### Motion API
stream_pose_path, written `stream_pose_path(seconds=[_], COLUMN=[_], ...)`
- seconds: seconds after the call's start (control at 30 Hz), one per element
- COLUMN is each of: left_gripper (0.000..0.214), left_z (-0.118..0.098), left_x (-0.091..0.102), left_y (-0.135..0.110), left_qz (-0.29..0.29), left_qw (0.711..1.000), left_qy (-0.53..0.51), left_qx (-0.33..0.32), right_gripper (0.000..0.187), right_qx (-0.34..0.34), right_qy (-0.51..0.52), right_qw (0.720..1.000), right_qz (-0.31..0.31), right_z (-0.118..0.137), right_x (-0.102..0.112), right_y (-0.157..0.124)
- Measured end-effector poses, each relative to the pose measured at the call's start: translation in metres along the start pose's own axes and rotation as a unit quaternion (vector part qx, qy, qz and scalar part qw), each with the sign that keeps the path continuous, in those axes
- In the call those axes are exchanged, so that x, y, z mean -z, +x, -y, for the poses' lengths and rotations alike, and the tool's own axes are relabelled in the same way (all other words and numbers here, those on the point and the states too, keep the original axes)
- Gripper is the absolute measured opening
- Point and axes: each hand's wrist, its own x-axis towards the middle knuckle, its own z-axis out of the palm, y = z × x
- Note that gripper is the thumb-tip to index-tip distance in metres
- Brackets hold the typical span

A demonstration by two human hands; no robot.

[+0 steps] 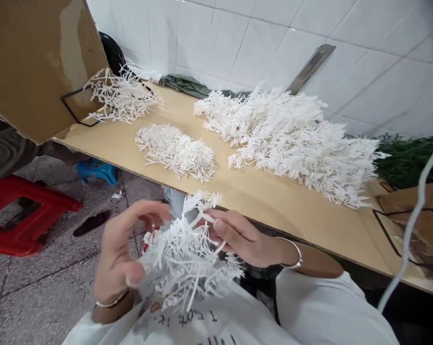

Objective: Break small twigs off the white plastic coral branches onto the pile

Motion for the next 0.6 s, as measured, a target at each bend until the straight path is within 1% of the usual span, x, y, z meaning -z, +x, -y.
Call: stream_pose_path(seconds=[0.03,0.1,0.13,0.2,0.27,0.33,0.4,0.5,0.6], left_gripper=[0.070,0.066,0.064,0.056,0.049,0.047,0.045,0.043,0.037], left_z=[-0.004,-0.009,-0.010,-0.008,-0.003,0.003,0.010,0.022,0.034], left_x=[-0.009,-0.023,-0.029,-0.037,-0.043,-0.049,-0.056,-0.067,-0.079], left_y=[0.011,0.034,0.044,0.062,0.076,0.087,0.096,0.108,0.116], left_qz=[-0.018,0.002,0.027,0.057,0.107,0.161,0.190,0.189,0.155], left_qw=[0.999,0.999,0.998,0.997,0.992,0.983,0.978,0.979,0.985], left_qy=[-0.009,-0.030,-0.035,-0.047,-0.066,-0.083,-0.085,-0.071,-0.073], left_qx=[-0.039,-0.043,-0.045,-0.033,-0.023,-0.024,-0.032,-0.036,-0.008], right_gripper=[0.033,0.029,0.026,0.024,0.026,0.030,0.033,0.036,0.041], right_qx=[0.010,0.033,0.041,0.044,0.035,0.023,0.009,0.001,-0.014], right_qy=[-0.041,-0.113,-0.140,-0.176,-0.197,-0.209,-0.223,-0.231,-0.206], right_qw=[0.999,0.993,0.989,0.983,0.980,0.978,0.975,0.972,0.977], right_qz=[-0.003,-0.012,-0.016,-0.018,-0.010,-0.002,-0.006,-0.033,-0.052], right_z=[0.001,0.004,0.005,0.008,0.011,0.012,0.010,0.002,-0.010], right_x=[0.003,0.010,0.015,0.027,0.039,0.051,0.061,0.073,0.082], right_y=[0.000,0.000,-0.001,-0.002,-0.003,-0.002,0.000,0.004,0.006])
